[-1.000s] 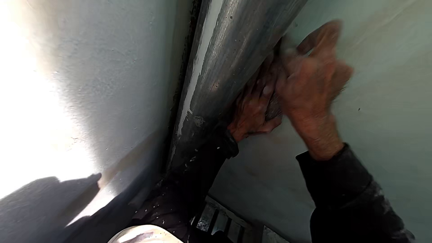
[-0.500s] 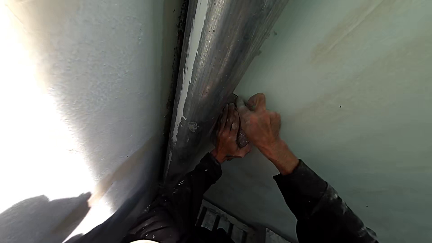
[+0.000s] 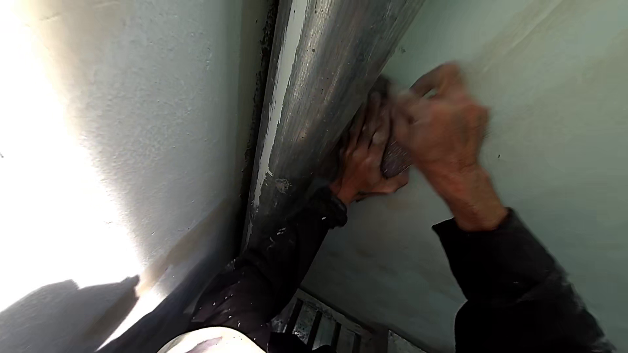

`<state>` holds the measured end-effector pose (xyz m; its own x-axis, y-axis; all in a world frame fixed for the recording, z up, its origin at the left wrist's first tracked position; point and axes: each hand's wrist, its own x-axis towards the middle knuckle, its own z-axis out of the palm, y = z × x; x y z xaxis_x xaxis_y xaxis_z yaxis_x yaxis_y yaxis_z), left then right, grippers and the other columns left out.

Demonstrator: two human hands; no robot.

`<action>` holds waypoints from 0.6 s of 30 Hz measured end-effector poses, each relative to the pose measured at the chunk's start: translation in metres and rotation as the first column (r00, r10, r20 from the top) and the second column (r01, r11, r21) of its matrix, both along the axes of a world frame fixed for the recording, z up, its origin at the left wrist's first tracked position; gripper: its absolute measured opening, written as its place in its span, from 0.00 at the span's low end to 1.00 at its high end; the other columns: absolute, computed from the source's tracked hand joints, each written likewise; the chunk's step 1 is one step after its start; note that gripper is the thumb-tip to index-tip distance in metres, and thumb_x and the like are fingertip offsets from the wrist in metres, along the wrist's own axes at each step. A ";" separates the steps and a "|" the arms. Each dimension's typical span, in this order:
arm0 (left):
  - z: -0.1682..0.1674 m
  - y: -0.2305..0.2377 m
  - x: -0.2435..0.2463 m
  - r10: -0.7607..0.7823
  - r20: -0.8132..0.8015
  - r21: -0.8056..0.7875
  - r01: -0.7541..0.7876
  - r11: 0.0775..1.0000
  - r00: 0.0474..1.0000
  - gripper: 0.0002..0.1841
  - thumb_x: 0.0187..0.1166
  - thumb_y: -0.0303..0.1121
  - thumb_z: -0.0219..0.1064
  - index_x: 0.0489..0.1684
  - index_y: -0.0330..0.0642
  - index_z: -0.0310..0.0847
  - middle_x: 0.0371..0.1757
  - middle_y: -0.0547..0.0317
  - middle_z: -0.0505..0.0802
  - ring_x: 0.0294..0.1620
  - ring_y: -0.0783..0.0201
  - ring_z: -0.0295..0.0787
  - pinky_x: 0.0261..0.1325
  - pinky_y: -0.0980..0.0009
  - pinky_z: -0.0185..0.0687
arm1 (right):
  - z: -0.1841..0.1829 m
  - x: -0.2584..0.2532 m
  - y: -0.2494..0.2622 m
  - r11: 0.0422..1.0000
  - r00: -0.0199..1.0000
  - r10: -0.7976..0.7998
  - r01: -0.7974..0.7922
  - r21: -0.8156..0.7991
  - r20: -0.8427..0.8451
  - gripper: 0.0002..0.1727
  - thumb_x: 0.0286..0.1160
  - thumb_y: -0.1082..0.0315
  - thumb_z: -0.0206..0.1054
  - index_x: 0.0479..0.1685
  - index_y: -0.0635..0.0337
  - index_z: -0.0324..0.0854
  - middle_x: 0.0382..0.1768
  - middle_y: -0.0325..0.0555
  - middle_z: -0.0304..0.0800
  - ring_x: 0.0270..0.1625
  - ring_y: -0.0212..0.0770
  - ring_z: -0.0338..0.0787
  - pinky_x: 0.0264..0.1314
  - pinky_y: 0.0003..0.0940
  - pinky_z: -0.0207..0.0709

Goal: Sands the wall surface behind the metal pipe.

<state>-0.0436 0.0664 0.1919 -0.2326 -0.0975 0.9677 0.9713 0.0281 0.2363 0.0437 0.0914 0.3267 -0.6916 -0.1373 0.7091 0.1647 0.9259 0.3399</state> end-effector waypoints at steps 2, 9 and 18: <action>0.038 0.003 -0.007 -0.045 -0.062 0.016 0.046 0.999 0.997 0.59 0.53 0.67 0.69 0.81 0.21 0.66 0.85 0.26 0.69 0.91 0.36 0.57 0.93 0.49 0.46 | 0.034 -0.004 -0.006 0.998 0.995 -0.051 0.048 -0.040 -0.090 0.17 0.85 0.61 0.60 0.59 0.54 0.92 0.54 0.66 0.86 0.42 0.61 0.88 0.34 0.54 0.74; -0.134 0.003 0.018 -0.023 0.183 -0.046 0.032 0.998 0.983 0.59 0.63 0.73 0.62 0.83 0.23 0.62 0.87 0.23 0.64 0.93 0.36 0.50 0.94 0.46 0.37 | -0.113 -0.005 -0.001 0.996 0.988 0.062 -0.053 -0.070 0.139 0.14 0.76 0.71 0.65 0.55 0.60 0.91 0.48 0.64 0.83 0.15 0.51 0.79 0.10 0.43 0.69; -0.113 -0.002 0.014 -0.084 0.163 -0.077 0.098 0.992 0.983 0.56 0.66 0.71 0.60 0.87 0.29 0.58 0.92 0.33 0.59 0.95 0.42 0.46 0.95 0.46 0.38 | -0.096 0.002 -0.010 0.991 0.994 0.011 0.004 -0.134 0.110 0.16 0.78 0.69 0.64 0.61 0.60 0.88 0.53 0.65 0.81 0.19 0.51 0.81 0.12 0.43 0.71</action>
<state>-0.0296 0.0641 0.0789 -0.3885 0.0111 0.9214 0.9208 -0.0322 0.3886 0.0460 0.0814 0.2306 -0.7663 -0.0492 0.6406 0.1294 0.9648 0.2289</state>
